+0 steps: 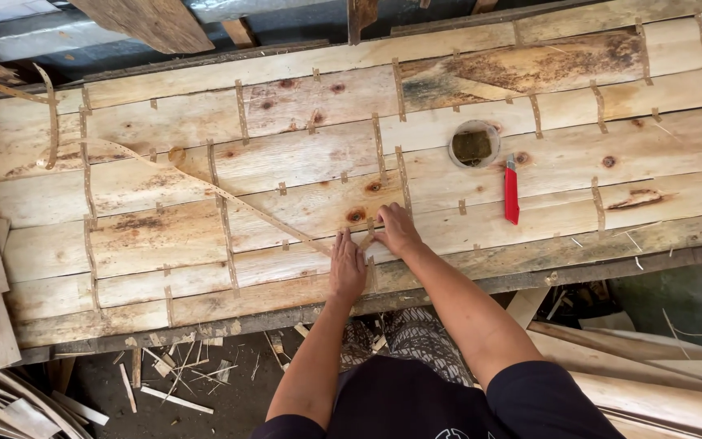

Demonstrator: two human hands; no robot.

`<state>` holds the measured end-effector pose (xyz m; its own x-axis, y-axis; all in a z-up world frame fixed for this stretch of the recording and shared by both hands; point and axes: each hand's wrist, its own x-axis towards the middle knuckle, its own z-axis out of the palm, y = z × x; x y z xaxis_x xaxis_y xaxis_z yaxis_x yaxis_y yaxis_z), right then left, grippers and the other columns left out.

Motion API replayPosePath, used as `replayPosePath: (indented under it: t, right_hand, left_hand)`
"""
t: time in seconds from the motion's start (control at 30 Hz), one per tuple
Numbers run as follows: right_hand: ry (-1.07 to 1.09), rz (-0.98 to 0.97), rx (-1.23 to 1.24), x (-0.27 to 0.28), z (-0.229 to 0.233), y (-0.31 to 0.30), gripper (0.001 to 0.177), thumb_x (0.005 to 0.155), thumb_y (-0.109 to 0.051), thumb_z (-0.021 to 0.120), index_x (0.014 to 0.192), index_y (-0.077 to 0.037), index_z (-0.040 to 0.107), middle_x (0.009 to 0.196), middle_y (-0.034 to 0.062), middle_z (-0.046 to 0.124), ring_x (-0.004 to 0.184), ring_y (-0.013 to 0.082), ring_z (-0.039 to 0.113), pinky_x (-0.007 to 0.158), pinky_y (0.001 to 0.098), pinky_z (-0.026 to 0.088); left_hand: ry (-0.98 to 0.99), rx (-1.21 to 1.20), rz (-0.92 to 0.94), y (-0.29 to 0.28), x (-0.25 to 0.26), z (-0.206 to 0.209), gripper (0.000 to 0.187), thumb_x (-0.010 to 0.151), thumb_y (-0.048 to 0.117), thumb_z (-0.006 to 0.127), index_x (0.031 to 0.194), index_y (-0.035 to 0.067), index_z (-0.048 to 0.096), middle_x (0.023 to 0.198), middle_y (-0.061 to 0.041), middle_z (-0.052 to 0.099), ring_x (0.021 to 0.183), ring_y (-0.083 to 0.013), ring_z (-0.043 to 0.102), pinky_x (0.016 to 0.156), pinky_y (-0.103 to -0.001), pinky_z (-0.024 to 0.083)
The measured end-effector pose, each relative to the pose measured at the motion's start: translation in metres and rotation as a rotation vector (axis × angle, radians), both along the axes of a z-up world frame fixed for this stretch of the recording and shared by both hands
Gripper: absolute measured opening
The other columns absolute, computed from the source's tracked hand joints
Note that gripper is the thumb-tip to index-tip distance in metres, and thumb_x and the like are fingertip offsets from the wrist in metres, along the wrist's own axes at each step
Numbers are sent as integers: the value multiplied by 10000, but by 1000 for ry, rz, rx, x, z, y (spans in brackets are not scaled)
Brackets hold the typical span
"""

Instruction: Apply glue and strips of wood to assemble a panel in a workshop.

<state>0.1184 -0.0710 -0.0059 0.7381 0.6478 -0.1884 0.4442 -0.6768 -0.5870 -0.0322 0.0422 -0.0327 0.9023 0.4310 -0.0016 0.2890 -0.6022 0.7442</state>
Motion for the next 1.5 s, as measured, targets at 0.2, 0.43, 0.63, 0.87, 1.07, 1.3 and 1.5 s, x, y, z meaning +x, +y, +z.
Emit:
replayPosePath:
  t: [0.2, 0.43, 0.63, 0.87, 1.07, 1.3, 1.5]
  right_hand:
    - [-2, 24, -150, 5, 7, 8, 480, 742, -179, 910, 1028, -83, 537, 1090, 131, 573, 1054, 328, 562, 889, 424, 482]
    - [171, -39, -88, 26, -6, 12, 356, 894, -346, 847, 893, -68, 624, 965, 132, 649, 890, 317, 647, 818, 441, 538]
    - [203, -111, -233, 29, -38, 21, 452, 802, -417, 857, 872, -31, 631, 904, 140, 693, 821, 281, 702, 753, 414, 574]
    - [198, -119, -175, 41, -19, 19, 485, 821, -476, 867, 835, -26, 687, 840, 168, 730, 798, 314, 704, 751, 430, 551]
    - [99, -137, -167, 32, -34, 22, 507, 691, -467, 918, 755, -22, 683, 798, 182, 728, 780, 338, 716, 708, 447, 558]
    - [37, -145, -100, 29, -31, 19, 498, 766, -413, 912, 792, -2, 631, 862, 217, 703, 836, 382, 681, 730, 475, 526]
    - [22, 48, -92, 25, -1, 11, 527, 692, -369, 941, 863, -32, 574, 866, 168, 629, 832, 344, 621, 747, 439, 520]
  left_hand:
    - [43, 57, -55, -6, -1, 8, 264, 1019, 161, 477, 1154, -51, 557, 1604, -294, 346, 1512, -479, 246, 1216, -584, 209]
    - [73, 85, -31, -2, 2, 16, 261, 1034, 176, 472, 1132, -44, 573, 1586, -276, 405, 1500, -454, 317, 1223, -544, 249]
    - [46, 104, -2, 0, 2, 16, 325, 1008, 181, 484, 1211, -53, 582, 1526, -249, 482, 1435, -434, 402, 1182, -535, 295]
    - [46, 129, -12, 0, 3, 19, 335, 1017, 170, 475, 1238, -61, 576, 1521, -235, 503, 1430, -421, 423, 1180, -510, 325]
    - [87, 118, -11, 0, 0, 21, 262, 1007, 173, 484, 1127, -32, 595, 1528, -241, 500, 1430, -425, 418, 1178, -512, 317]
    - [10, 81, -18, 3, -3, 9, 261, 1002, 140, 504, 1157, -48, 597, 1520, -282, 506, 1444, -458, 414, 1197, -514, 330]
    - [-27, -172, 88, 9, -6, 6, 467, 1026, 155, 484, 1432, -76, 504, 1439, -308, 545, 1383, -447, 485, 1146, -474, 394]
